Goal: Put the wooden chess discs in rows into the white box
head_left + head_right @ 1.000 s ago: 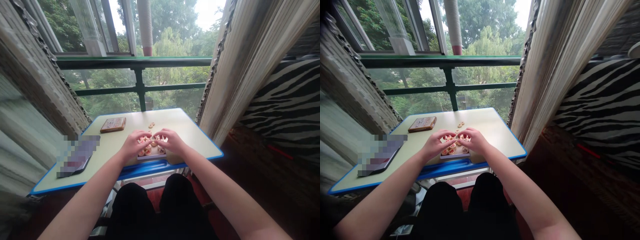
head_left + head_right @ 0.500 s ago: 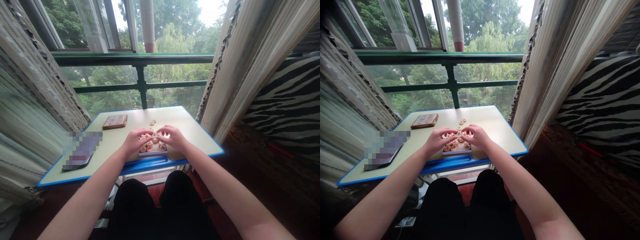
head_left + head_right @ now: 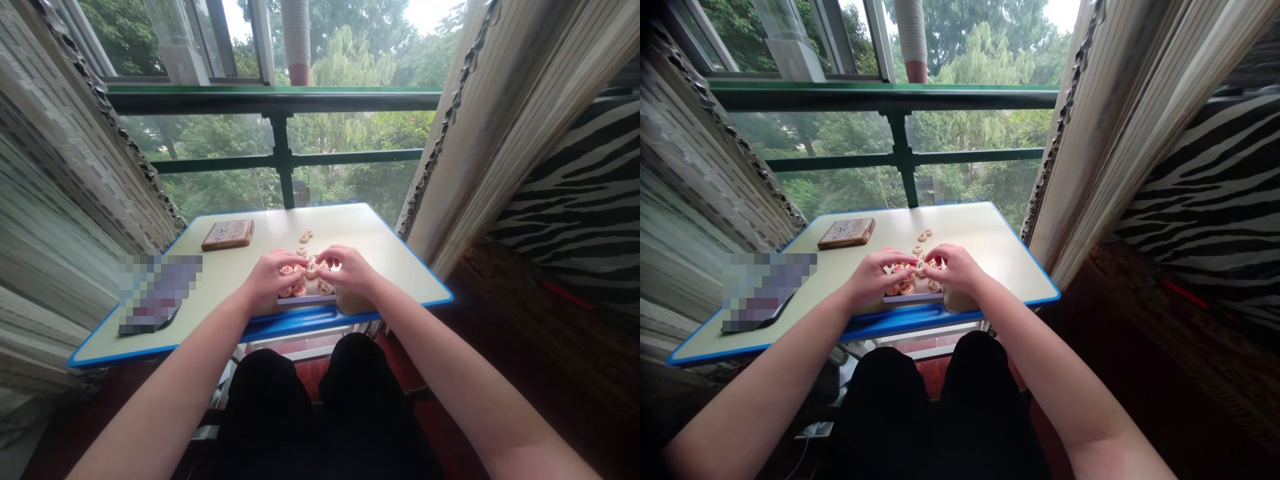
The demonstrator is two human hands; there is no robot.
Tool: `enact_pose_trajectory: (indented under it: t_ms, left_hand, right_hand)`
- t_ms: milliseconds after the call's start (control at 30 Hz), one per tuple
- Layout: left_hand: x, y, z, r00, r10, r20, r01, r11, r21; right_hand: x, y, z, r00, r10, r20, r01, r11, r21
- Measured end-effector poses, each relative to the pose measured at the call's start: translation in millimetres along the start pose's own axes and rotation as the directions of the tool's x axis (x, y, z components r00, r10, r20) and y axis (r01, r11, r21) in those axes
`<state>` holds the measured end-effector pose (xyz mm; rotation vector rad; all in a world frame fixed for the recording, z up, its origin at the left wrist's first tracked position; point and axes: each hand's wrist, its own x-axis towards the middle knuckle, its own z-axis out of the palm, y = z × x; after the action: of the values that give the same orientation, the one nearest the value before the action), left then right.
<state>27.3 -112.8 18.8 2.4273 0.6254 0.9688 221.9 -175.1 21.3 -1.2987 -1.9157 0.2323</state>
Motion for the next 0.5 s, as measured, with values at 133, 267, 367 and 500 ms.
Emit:
enact_pose_trajectory:
  t_ms: [133,267,367,500]
  left_hand:
    - [0.2,-4.6,1.1,0.999,0.053,0.007,-0.053,0.999,-0.002]
    - [0.3,-8.0,3.5,0.996,0.086,0.009,-0.087,0.996,0.035]
    - [-0.4,-8.9,5.2,0.995,0.104,0.005,-0.104,0.992,0.069]
    - [-0.9,-8.6,5.5,0.991,0.134,0.025,-0.136,0.984,0.113]
  right_hand:
    - [0.3,0.1,-0.1,0.999,0.009,0.037,-0.009,1.0,-0.005]
    - [-0.2,0.0,-0.7,0.998,0.013,0.057,-0.011,1.0,-0.028]
    - [-0.6,-0.9,-1.5,0.996,0.017,0.091,-0.012,0.998,-0.055]
    - [-0.6,-1.3,-2.0,0.993,0.013,0.117,-0.004,0.997,-0.072]
